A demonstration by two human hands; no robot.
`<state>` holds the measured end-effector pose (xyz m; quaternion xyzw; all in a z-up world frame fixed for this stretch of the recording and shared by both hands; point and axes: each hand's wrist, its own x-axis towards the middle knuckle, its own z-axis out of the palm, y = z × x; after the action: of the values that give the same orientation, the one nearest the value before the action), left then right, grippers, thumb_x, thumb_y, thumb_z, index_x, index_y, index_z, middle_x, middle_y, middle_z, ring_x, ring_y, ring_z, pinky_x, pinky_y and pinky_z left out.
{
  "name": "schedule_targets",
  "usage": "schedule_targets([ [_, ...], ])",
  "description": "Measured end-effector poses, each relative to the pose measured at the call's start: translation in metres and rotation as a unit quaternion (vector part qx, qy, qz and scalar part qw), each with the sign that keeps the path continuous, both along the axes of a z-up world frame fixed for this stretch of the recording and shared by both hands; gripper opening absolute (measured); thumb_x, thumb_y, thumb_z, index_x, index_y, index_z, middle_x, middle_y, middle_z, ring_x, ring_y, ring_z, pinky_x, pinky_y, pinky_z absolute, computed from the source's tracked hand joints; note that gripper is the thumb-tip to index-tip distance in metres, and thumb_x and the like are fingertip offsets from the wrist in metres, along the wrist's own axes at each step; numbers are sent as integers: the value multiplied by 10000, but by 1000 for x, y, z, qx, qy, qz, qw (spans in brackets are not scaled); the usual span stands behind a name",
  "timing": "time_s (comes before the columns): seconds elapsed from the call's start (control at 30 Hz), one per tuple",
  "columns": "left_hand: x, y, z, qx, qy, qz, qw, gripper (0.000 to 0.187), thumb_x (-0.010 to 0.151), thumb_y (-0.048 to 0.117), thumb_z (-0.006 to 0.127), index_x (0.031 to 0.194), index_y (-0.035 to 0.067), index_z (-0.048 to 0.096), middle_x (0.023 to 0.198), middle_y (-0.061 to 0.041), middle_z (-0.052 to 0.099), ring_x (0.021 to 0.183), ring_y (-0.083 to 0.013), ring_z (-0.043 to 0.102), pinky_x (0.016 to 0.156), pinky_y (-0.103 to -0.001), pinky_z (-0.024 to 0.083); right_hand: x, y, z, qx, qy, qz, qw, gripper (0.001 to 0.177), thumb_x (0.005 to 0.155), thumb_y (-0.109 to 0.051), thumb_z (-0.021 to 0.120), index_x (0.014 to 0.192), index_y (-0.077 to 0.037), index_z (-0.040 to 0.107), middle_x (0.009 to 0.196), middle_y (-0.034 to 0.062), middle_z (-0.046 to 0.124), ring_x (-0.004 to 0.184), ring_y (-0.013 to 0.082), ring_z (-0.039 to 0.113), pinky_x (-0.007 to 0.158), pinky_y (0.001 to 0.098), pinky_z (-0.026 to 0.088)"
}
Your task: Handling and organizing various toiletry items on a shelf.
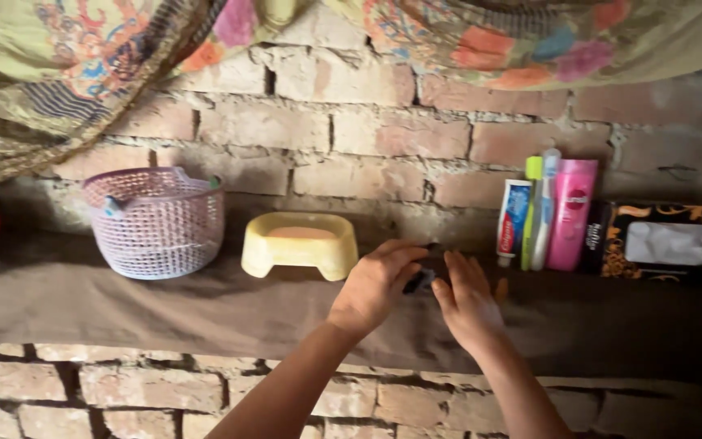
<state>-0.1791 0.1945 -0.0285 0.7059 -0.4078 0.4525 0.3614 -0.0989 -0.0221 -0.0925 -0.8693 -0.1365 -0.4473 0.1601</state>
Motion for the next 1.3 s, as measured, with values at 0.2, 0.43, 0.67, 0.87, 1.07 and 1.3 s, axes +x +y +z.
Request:
schedule_targets([
  [0.2, -42, 58, 28, 4, 1, -2, 1000, 253, 937, 74, 655, 1187, 56, 689, 1222, -141, 702, 1053, -358, 693, 877, -403, 568, -53, 73, 43, 107, 26, 86, 990, 489, 903, -313, 680, 1375, -228, 587, 1452, 37, 577, 1371, 275, 495, 1093, 720, 214],
  [0.43, -72, 154, 65, 6, -71, 49, 996, 224, 960, 57, 640, 1177, 43, 693, 1165, -161, 726, 1064, -334, 718, 914, -386, 576, -85, 162, 88, 61, -79, 215, 972, 399, 910, -275, 695, 1283, -138, 652, 1316, 75, 667, 1248, 287, 615, 1042, 601, 353],
  [0.67, -94, 248, 108, -3, -77, 102, 992, 210, 998, 72, 608, 1185, 47, 699, 1133, -155, 729, 1024, -304, 734, 877, -367, 580, -120, 254, 133, 24, -61, 349, 935, 384, 904, -157, 702, 1273, -79, 634, 1321, 113, 643, 1197, 304, 656, 961, 395, 551],
  [0.87, -93, 319, 131, 9, -108, 156, 982, 208, 999, 86, 614, 1189, 57, 695, 1087, -149, 743, 986, -298, 736, 861, -372, 567, -98, 312, 148, -21, -99, 358, 928, 461, 867, -137, 747, 1302, -51, 624, 1373, 161, 609, 1264, 349, 594, 1028, 416, 484],
  [1.07, -81, 361, 128, 1, -74, 190, 979, 211, 989, 104, 617, 1177, 65, 705, 1048, -149, 748, 941, -293, 734, 844, -373, 562, -95, 353, 145, -28, -58, 359, 931, 511, 844, -179, 776, 1306, -42, 605, 1321, 150, 627, 1199, 334, 624, 978, 410, 502],
  [1.3, -73, 396, 110, -9, -55, 183, 981, 211, 986, 100, 608, 1170, 58, 703, 1057, -155, 745, 936, -290, 736, 836, -369, 565, -89, 368, 129, 5, -27, 345, 938, 391, 858, -180, 770, 1193, -24, 645, 1210, 135, 659, 1068, 289, 672, 860, 388, 552],
])
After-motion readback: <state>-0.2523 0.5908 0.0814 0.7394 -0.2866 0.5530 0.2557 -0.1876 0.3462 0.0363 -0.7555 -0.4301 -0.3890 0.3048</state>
